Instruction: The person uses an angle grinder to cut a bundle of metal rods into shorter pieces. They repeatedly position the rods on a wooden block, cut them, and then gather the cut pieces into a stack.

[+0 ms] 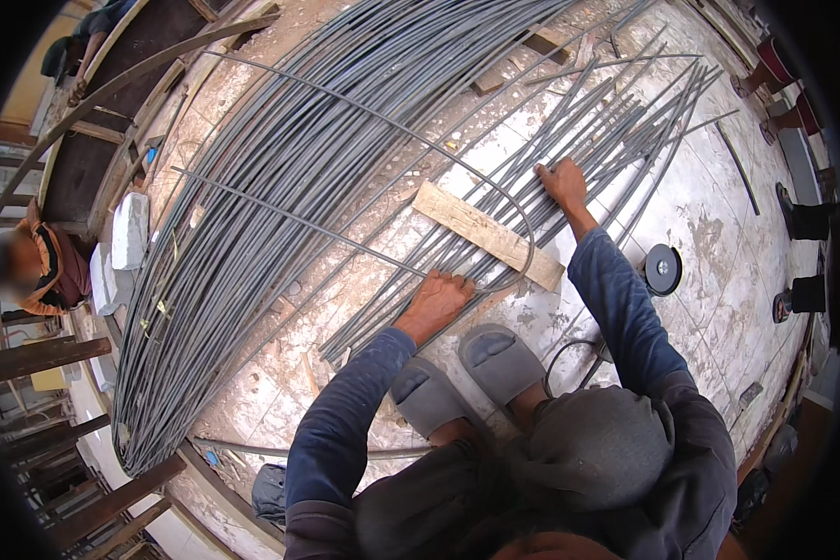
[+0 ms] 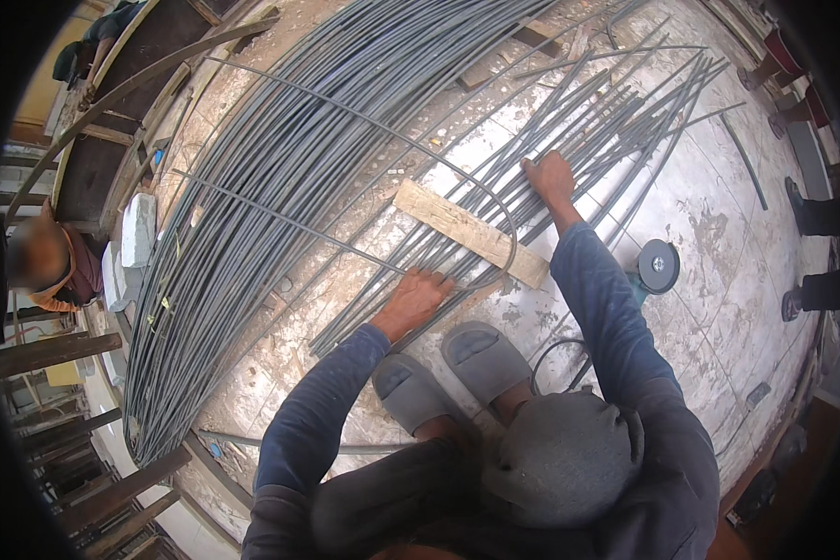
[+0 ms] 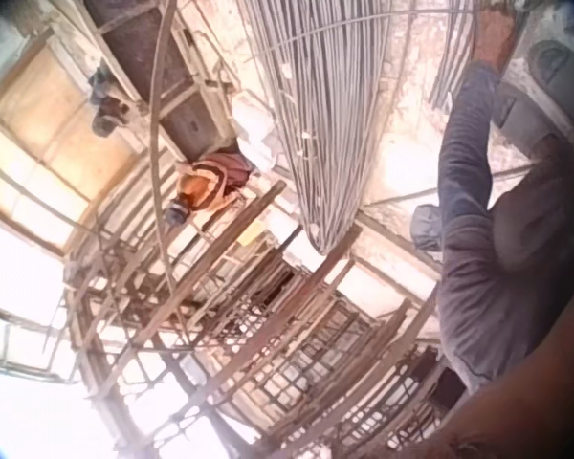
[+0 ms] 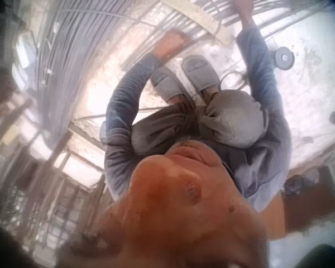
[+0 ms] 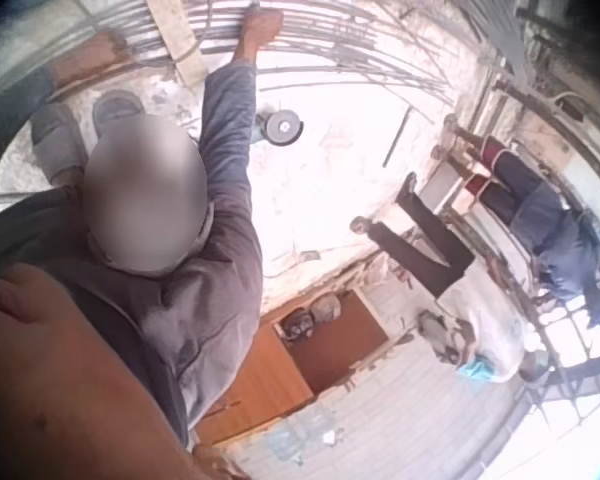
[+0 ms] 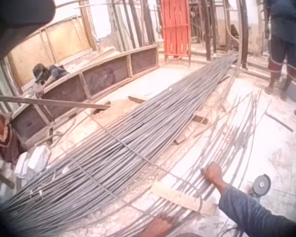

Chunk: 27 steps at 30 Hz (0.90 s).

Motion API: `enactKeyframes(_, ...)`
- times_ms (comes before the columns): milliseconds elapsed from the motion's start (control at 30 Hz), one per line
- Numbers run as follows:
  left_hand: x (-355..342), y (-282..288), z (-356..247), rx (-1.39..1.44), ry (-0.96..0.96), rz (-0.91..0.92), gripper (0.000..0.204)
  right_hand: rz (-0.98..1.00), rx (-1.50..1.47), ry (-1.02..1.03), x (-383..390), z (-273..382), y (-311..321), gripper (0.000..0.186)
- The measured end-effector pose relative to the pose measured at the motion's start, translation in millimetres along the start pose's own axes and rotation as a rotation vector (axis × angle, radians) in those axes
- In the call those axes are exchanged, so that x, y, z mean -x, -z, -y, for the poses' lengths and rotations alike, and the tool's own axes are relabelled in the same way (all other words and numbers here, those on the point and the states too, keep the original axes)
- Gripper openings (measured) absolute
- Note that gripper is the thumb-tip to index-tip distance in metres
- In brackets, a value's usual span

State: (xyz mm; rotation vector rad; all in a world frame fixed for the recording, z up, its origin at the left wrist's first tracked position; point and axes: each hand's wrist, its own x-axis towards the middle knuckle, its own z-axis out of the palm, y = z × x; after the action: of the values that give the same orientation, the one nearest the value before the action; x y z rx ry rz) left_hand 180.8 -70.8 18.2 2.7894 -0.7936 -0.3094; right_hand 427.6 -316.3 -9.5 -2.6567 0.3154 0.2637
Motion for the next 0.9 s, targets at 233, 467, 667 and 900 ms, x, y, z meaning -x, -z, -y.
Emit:
enactKeyframes(233,5.3,0.6,0.2,0.072,-0.024,-0.067,0.030,-0.176,-0.001,-0.013,-26.7,-20.7,5.4,0.051)
enactKeyframes(467,33.7,-3.4,-2.0,0.135,0.015,-0.057,0.018,0.000,-0.259,0.282,53.6,37.5,23.8,0.045)
enactKeyframes(667,28.3,-6.5,3.9,0.118,-0.040,-0.072,0.022,0.329,-0.311,0.583,84.8,39.7,-11.3,0.037)
enactKeyframes(900,19.2,12.3,-3.1,0.149,-0.043,-0.016,0.017,0.198,-0.325,0.544,87.6,36.1,-16.5,0.031)
